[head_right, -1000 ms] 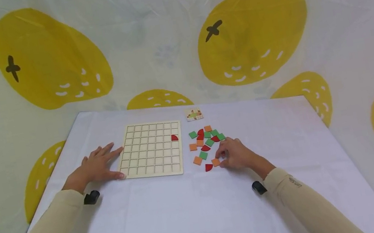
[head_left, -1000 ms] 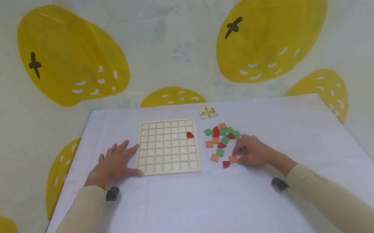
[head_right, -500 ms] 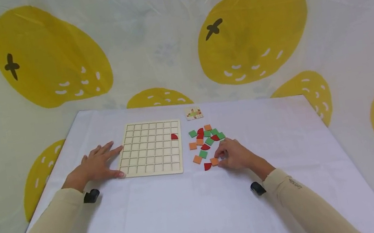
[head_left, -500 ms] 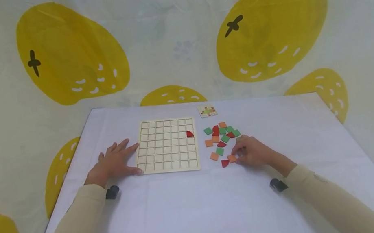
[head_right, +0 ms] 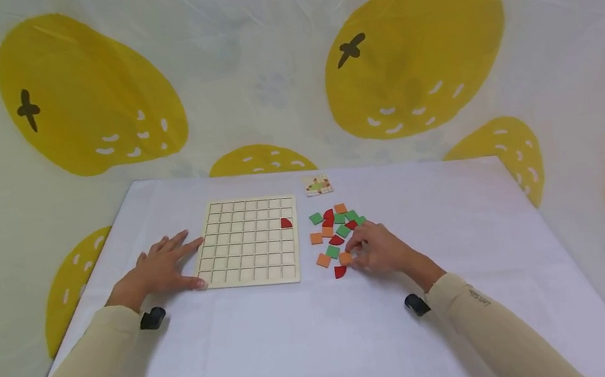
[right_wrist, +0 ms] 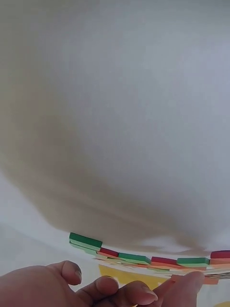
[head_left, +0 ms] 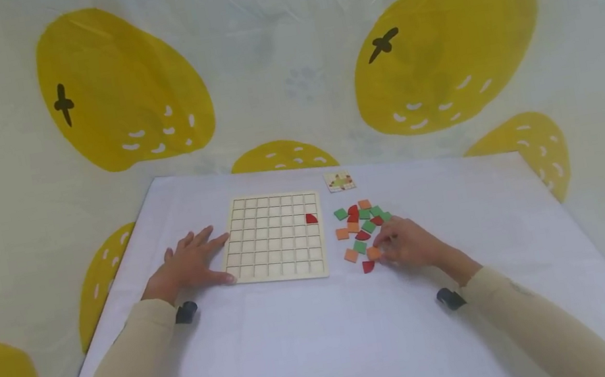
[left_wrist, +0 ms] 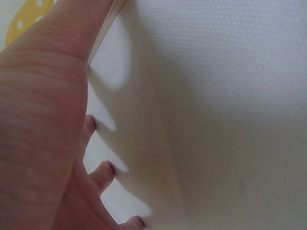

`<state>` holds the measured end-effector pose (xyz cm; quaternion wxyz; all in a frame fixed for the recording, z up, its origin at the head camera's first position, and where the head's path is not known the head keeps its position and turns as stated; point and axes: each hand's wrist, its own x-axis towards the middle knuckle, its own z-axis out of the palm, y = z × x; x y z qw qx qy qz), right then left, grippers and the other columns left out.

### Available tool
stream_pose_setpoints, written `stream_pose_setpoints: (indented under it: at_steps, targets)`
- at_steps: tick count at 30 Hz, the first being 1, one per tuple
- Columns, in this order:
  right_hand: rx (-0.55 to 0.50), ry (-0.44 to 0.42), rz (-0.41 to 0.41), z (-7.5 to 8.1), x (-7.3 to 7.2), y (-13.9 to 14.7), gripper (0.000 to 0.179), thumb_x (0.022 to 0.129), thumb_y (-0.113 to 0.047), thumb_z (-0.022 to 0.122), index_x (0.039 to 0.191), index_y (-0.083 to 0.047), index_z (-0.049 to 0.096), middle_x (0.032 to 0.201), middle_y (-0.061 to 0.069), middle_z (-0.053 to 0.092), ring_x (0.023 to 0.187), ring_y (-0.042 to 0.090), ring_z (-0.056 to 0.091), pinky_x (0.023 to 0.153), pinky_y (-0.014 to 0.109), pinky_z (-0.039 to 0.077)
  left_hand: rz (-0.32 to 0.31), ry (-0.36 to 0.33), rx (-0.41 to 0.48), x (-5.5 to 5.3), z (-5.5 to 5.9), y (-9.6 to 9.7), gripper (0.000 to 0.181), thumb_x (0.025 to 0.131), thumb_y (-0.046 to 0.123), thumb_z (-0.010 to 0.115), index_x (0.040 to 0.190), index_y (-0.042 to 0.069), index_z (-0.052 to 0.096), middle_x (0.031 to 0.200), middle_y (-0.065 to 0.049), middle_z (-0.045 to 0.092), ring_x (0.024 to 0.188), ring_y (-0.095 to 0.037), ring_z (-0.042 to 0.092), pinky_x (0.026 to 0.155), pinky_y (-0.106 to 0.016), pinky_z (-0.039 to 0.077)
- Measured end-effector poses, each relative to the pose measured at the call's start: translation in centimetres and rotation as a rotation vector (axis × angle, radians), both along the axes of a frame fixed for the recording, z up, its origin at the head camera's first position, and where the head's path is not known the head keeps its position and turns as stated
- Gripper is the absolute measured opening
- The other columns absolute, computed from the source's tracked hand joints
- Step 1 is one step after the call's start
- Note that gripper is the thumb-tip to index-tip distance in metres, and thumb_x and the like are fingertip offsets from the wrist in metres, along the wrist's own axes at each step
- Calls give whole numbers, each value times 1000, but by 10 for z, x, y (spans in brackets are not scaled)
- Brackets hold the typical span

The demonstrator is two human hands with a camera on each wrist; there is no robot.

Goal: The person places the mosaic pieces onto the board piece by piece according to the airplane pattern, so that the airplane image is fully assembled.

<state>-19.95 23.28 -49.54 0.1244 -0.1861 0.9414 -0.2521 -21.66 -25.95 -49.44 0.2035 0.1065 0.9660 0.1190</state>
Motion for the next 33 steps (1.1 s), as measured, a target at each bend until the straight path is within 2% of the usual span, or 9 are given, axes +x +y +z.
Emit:
stream_pose_setpoints:
  at_steps: [10,14,18,25,30,33]
  targets:
    - [-21,15,-3,3,-3,-13,25,89,-23,83,113,-17,79,116,4,73,120,27,59,98,50,57,-4,14,-8,2,1,0,113,73,81,74,165,36,27,177,-12,12,158,-56,9,115,-87,10]
    - [-23,21,0,2,-6,-21,26,89,-24,84,113,-18,80,111,0,72,115,25,60,93,44,58,3,17,-9,2,0,0,112,73,80,75,165,36,28,177,-11,12,159,-55,9,115,-86,10]
    - [-51,28,7,2,-8,-27,25,87,-25,86,111,-19,81,105,-4,72,107,18,59,88,34,55,9,12,-6,2,1,1,112,73,78,76,165,36,28,177,-11,13,159,-55,9,115,-86,10]
    - [-73,52,22,2,-8,-35,23,85,-24,88,106,-18,80,100,-4,72,104,19,59,87,36,54,5,6,-13,0,-2,1,114,71,82,75,165,38,27,177,-11,12,159,-55,8,115,-87,10]
    - [-62,28,5,0,-10,-40,22,86,-25,86,107,-20,81,108,-3,72,109,20,57,88,37,54,2,11,-20,-2,-5,-1,115,70,84,73,165,38,27,177,-11,12,159,-55,9,115,-87,11]
    - [-57,41,10,-1,-12,-44,21,87,-22,85,107,-19,81,102,-3,71,104,19,56,83,33,52,4,12,-22,-1,-5,0,115,70,84,74,165,38,27,178,-10,11,159,-54,9,115,-87,11]
